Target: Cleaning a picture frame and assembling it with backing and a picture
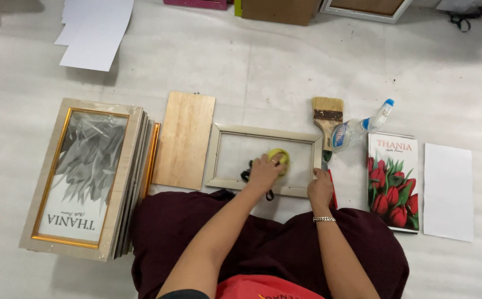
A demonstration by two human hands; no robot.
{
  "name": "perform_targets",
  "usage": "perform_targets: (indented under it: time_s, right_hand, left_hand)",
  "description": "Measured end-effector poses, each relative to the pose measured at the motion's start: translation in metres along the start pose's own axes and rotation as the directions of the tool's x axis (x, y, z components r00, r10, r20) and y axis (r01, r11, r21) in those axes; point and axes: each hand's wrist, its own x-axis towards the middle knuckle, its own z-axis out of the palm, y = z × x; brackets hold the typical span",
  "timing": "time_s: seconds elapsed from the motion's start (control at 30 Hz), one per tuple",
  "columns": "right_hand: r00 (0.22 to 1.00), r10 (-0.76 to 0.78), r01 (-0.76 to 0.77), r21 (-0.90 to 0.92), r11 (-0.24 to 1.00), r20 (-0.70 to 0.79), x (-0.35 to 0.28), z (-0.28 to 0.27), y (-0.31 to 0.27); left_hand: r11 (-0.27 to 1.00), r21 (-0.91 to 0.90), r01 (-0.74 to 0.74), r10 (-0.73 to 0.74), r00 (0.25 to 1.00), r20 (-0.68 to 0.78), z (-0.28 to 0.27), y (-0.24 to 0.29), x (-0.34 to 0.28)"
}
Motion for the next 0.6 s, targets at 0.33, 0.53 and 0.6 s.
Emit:
perform_targets:
  time_s: [0.33, 0.53, 0.6]
  right_hand:
    - [1.0, 0.015, -0.015, -0.015, 1.0, 0.023, 0.0, -0.009, -0.014]
    - [0.999, 0.035, -0.035, 0.006, 0.999, 0.025, -0.002, -0.017, -0.021]
    - [1.0, 0.013, -0.013, 0.003, 1.0, 0.008, -0.001, -0.013, -0.017]
  left_hand:
    - [0.909, -0.085, 0.407, -0.414, 0.87, -0.268, -0.045, -0.085, -0.025]
    - [0.901, -0.126, 0.416, -0.433, 0.837, -0.335, -0.023, -0.004, 0.03]
    - [0.923, -0.17, 0.346, -0.37, 0.919, -0.137, -0.007, 0.02, 0.051]
